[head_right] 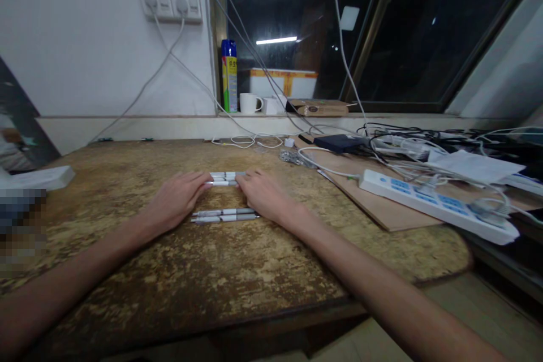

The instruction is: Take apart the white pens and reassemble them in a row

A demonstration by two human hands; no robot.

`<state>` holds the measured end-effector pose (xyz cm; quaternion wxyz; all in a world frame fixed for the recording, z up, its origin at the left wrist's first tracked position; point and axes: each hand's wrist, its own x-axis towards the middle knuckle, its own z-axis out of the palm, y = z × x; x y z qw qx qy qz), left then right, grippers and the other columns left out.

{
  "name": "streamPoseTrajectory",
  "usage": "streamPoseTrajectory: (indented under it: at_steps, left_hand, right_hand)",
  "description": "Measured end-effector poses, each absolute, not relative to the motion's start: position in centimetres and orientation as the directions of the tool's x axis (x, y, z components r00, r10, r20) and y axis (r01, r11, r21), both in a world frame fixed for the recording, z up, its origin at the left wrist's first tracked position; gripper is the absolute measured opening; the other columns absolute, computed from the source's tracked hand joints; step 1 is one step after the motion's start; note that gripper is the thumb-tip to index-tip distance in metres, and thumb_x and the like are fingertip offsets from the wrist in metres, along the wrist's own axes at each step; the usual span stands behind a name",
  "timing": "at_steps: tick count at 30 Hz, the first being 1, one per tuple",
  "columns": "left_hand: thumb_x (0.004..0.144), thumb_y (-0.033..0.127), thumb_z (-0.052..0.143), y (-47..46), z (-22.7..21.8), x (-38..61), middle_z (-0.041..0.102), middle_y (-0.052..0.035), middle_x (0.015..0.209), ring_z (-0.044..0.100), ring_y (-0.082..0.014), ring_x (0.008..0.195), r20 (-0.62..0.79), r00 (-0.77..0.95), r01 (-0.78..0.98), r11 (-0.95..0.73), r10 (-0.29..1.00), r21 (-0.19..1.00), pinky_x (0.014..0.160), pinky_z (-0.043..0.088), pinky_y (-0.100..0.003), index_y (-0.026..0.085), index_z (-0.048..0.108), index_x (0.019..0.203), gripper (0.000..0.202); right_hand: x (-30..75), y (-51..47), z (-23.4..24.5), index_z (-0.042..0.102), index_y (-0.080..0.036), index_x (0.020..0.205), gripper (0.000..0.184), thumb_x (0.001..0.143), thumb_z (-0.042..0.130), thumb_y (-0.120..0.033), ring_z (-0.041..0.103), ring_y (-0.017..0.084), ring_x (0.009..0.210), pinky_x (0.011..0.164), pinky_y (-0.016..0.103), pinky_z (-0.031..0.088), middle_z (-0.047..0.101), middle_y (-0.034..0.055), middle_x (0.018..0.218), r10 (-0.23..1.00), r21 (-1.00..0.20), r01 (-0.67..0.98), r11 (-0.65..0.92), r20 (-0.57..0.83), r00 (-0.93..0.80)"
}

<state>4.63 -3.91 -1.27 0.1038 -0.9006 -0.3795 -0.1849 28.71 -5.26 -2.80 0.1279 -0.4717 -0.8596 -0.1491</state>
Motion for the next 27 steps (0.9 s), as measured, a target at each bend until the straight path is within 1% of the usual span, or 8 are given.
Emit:
streamPoseTrajectory:
  at_steps: [2, 5, 11, 14, 17, 20, 24, 27]
  left_hand:
    - [0.109, 0.031, 0.033, -4.0, -1.3, 4.9, 0.073, -0.0121, 0.114, 0.066, -0.0283, 0.103, 0.395, 0.633, 0.744, -0.664, 0.666, -0.073, 0.093, 0.046, -0.041, 0.017, 0.065, 0.115, 0.035]
    - [0.108, 0.031, 0.033, -4.0, -1.3, 5.3, 0.074, -0.0122, 0.113, 0.067, -0.0288, 0.099, 0.374, 0.6, 0.772, -0.634, 0.707, -0.041, 0.087, 0.046, -0.039, 0.018, 0.066, 0.114, 0.036]
    - [0.107, 0.038, 0.03, -3.5, -1.5, 5.3, 0.073, -0.0089, 0.085, 0.065, -0.0268, 0.076, 0.322, 0.54, 0.791, -0.6, 0.777, 0.12, 0.07, 0.041, -0.035, 0.019, 0.068, 0.092, 0.045]
    - [0.107, 0.041, 0.03, -3.5, -1.5, 5.2, 0.071, -0.0061, 0.082, 0.063, -0.0247, 0.076, 0.348, 0.556, 0.73, -0.644, 0.755, 0.228, 0.07, 0.041, -0.033, 0.02, 0.067, 0.093, 0.045]
    - [0.107, 0.042, 0.033, -3.7, -1.4, 5.3, 0.07, -0.0047, 0.084, 0.063, -0.0231, 0.079, 0.384, 0.577, 0.651, -0.69, 0.721, 0.316, 0.073, 0.041, -0.031, 0.019, 0.065, 0.089, 0.043]
    - [0.106, 0.042, 0.036, -3.8, -1.5, 5.2, 0.07, -0.0041, 0.087, 0.063, -0.0228, 0.084, 0.398, 0.589, 0.598, -0.711, 0.703, 0.371, 0.076, 0.042, -0.031, 0.019, 0.065, 0.087, 0.041]
    - [0.105, 0.043, 0.04, -3.7, -1.6, 5.0, 0.072, -0.0039, 0.089, 0.063, -0.0227, 0.085, 0.394, 0.587, 0.581, -0.707, 0.707, 0.404, 0.079, 0.042, -0.031, 0.018, 0.068, 0.091, 0.04]
    - [0.104, 0.043, 0.041, -3.7, -1.6, 4.8, 0.073, -0.0045, 0.094, 0.064, -0.0228, 0.086, 0.403, 0.584, 0.575, -0.709, 0.705, 0.408, 0.082, 0.043, -0.032, 0.018, 0.069, 0.091, 0.04]
  right_hand:
    - [28.7, -5.1, -2.7, 0.064, -0.013, 0.108, 0.019, 0.103, 0.046, -0.016, 0.065, 0.027, 0.096, 0.092, 0.037, 0.04, 0.074, 0.0147, 0.104, 0.759, 0.2, 0.839, 0.506, 0.359, -0.544]
    - [28.8, -5.1, -2.7, 0.064, -0.013, 0.108, 0.019, 0.101, 0.046, -0.012, 0.065, 0.027, 0.093, 0.091, 0.037, 0.039, 0.074, 0.0135, 0.101, 0.749, 0.251, 0.836, 0.488, 0.371, -0.549]
    - [29.2, -5.3, -2.6, 0.062, -0.014, 0.109, 0.019, 0.1, 0.046, -0.01, 0.064, 0.026, 0.096, 0.091, 0.037, 0.037, 0.074, 0.013, 0.105, 0.723, 0.217, 0.836, 0.504, 0.422, -0.547]
    - [30.0, -5.1, -2.5, 0.063, -0.016, 0.108, 0.017, 0.104, 0.046, -0.017, 0.062, 0.025, 0.097, 0.09, 0.037, 0.038, 0.073, 0.0118, 0.105, 0.698, 0.094, 0.817, 0.569, 0.471, -0.54]
    - [30.7, -5.0, -2.5, 0.064, -0.018, 0.104, 0.019, 0.105, 0.049, -0.03, 0.062, 0.023, 0.091, 0.082, 0.034, 0.041, 0.071, 0.009, 0.1, 0.708, -0.154, 0.751, 0.642, 0.496, -0.503]
    - [30.9, -5.1, -2.6, 0.065, -0.019, 0.096, 0.027, 0.106, 0.047, -0.036, 0.062, 0.021, 0.086, 0.078, 0.032, 0.043, 0.07, 0.0063, 0.094, 0.741, -0.383, 0.646, 0.66, 0.475, -0.475]
    - [30.8, -5.3, -2.6, 0.067, -0.02, 0.101, 0.016, 0.1, 0.057, -0.032, 0.062, 0.021, 0.091, 0.082, 0.033, 0.045, 0.071, 0.0062, 0.1, 0.735, -0.489, 0.554, 0.674, 0.516, -0.44]
    - [30.6, -5.4, -2.7, 0.068, -0.022, 0.106, 0.017, 0.095, 0.065, -0.034, 0.063, 0.022, 0.093, 0.083, 0.035, 0.047, 0.072, 0.0063, 0.105, 0.746, -0.552, 0.503, 0.665, 0.527, -0.408]
